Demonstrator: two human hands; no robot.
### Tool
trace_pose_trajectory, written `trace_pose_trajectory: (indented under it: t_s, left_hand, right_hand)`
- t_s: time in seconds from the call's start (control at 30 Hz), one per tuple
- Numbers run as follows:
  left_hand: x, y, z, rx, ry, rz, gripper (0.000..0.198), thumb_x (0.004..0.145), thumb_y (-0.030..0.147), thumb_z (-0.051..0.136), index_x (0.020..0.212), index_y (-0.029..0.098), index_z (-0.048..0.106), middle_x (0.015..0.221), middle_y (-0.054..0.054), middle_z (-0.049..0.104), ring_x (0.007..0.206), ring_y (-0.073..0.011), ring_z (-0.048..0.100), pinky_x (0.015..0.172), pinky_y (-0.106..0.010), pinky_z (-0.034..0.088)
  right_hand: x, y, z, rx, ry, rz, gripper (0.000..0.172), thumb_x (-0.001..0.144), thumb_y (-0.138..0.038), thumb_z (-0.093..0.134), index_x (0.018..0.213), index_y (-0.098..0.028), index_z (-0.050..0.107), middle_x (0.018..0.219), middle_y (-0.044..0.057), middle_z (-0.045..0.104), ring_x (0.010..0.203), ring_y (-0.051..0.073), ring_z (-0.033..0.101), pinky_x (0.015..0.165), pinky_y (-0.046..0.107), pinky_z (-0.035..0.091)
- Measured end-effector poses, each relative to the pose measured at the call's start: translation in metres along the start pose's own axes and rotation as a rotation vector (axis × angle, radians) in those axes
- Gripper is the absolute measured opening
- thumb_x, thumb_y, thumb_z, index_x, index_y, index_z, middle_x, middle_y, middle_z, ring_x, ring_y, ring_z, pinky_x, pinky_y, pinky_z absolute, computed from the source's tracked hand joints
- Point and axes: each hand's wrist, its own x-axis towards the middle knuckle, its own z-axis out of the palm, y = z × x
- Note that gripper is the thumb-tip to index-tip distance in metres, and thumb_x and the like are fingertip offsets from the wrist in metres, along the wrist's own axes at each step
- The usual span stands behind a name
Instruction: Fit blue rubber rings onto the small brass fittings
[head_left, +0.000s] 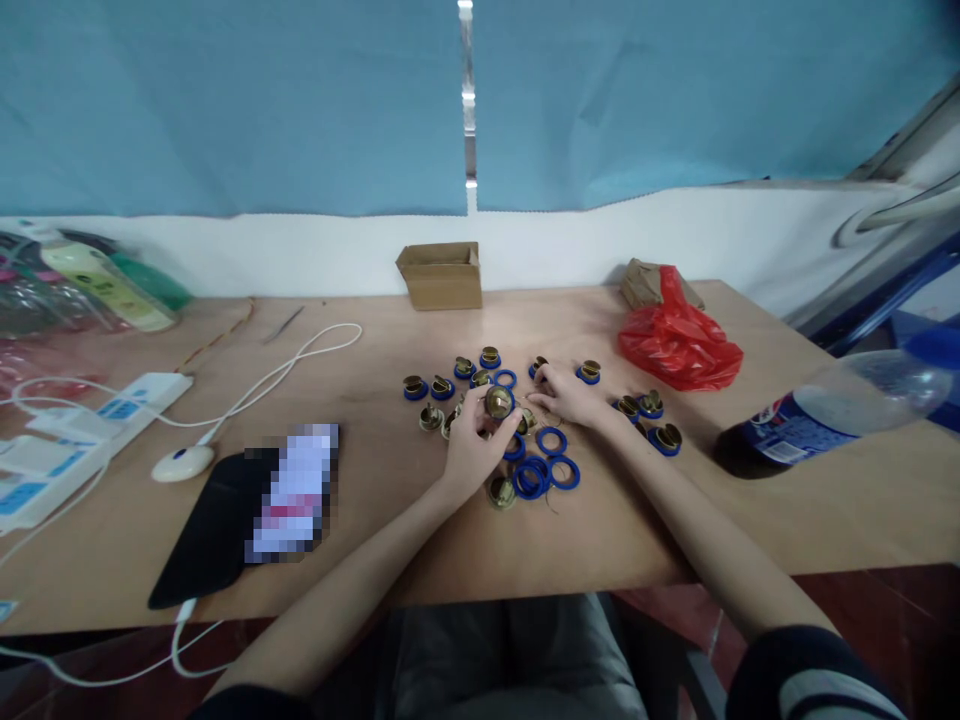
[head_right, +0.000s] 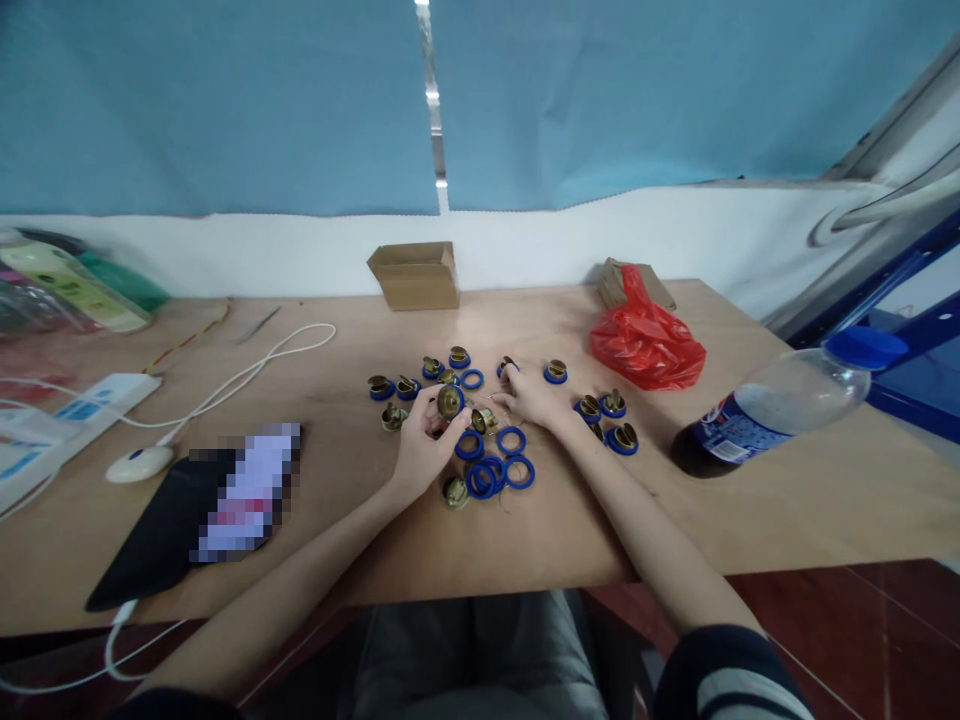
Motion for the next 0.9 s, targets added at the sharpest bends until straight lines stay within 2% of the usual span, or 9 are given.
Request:
trace_pose_trajectory:
  t_s: [0.1, 0.27, 0.4, 0.6, 0.73, 0.9]
  left_hand:
    - [-0.001, 0.001, 0.0, 0.025, -0.008, 0.005, 0.032, 0.086, 0.036, 0.07, 0.11, 0.02, 0.055, 0.092, -0.003, 0.069, 0.084, -0.017, 0.069, 0.071, -0.028, 0.057]
    - [-0.004, 0.002, 0.001, 0.055, -0.039, -0.002, 0.033, 0.086, 0.036, 0.07, 0.11, 0.02, 0.055, 0.094, -0.004, 0.07, 0.087, -0.018, 0.07, 0.074, -0.029, 0.058]
    - [-0.007, 0.0, 0.001, 0.081, -0.068, -0.004, 0.033, 0.086, 0.035, 0.07, 0.112, 0.021, 0.056, 0.097, -0.004, 0.07, 0.09, -0.0186, 0.071, 0.078, -0.03, 0.059]
    - [-0.012, -0.004, 0.001, 0.102, -0.118, 0.028, 0.036, 0.087, 0.033, 0.07, 0.118, 0.022, 0.056, 0.104, -0.006, 0.069, 0.097, -0.0201, 0.07, 0.087, -0.035, 0.059]
    - [-0.015, -0.006, 0.002, 0.106, -0.131, 0.02, 0.034, 0.086, 0.033, 0.069, 0.116, 0.022, 0.057, 0.105, -0.006, 0.068, 0.094, -0.0196, 0.07, 0.082, -0.032, 0.06]
    - [-0.017, -0.006, 0.002, 0.109, -0.161, 0.013, 0.035, 0.086, 0.032, 0.07, 0.117, 0.022, 0.057, 0.106, -0.006, 0.069, 0.095, -0.0207, 0.07, 0.084, -0.033, 0.06]
  right_hand:
    - [-0.005, -0.001, 0.0, -0.075, 0.046, 0.035, 0.024, 0.092, -0.035, 0.065, 0.104, -0.016, 0.057, 0.093, 0.007, 0.067, 0.081, 0.019, 0.06, 0.062, 0.026, 0.036]
    - [-0.012, -0.003, 0.004, -0.14, 0.06, 0.125, 0.027, 0.094, -0.046, 0.06, 0.092, -0.019, 0.06, 0.084, 0.006, 0.068, 0.069, 0.018, 0.06, 0.053, 0.026, 0.031]
    - [-0.016, -0.01, 0.003, -0.12, 0.089, 0.178, 0.029, 0.094, -0.047, 0.06, 0.102, -0.019, 0.059, 0.087, 0.007, 0.071, 0.075, 0.022, 0.066, 0.057, 0.027, 0.038]
    - [-0.018, -0.02, 0.0, -0.163, 0.091, 0.316, 0.039, 0.093, -0.058, 0.057, 0.096, -0.019, 0.06, 0.083, 0.01, 0.072, 0.076, 0.027, 0.069, 0.057, 0.031, 0.037]
    - [-0.019, -0.021, 0.001, -0.177, 0.075, 0.311, 0.035, 0.095, -0.054, 0.056, 0.091, -0.02, 0.062, 0.084, 0.01, 0.072, 0.078, 0.027, 0.068, 0.056, 0.03, 0.035]
    - [-0.02, -0.023, 0.0, -0.235, 0.073, 0.297, 0.028, 0.099, -0.045, 0.052, 0.094, -0.019, 0.063, 0.087, 0.011, 0.073, 0.075, 0.024, 0.066, 0.054, 0.029, 0.031]
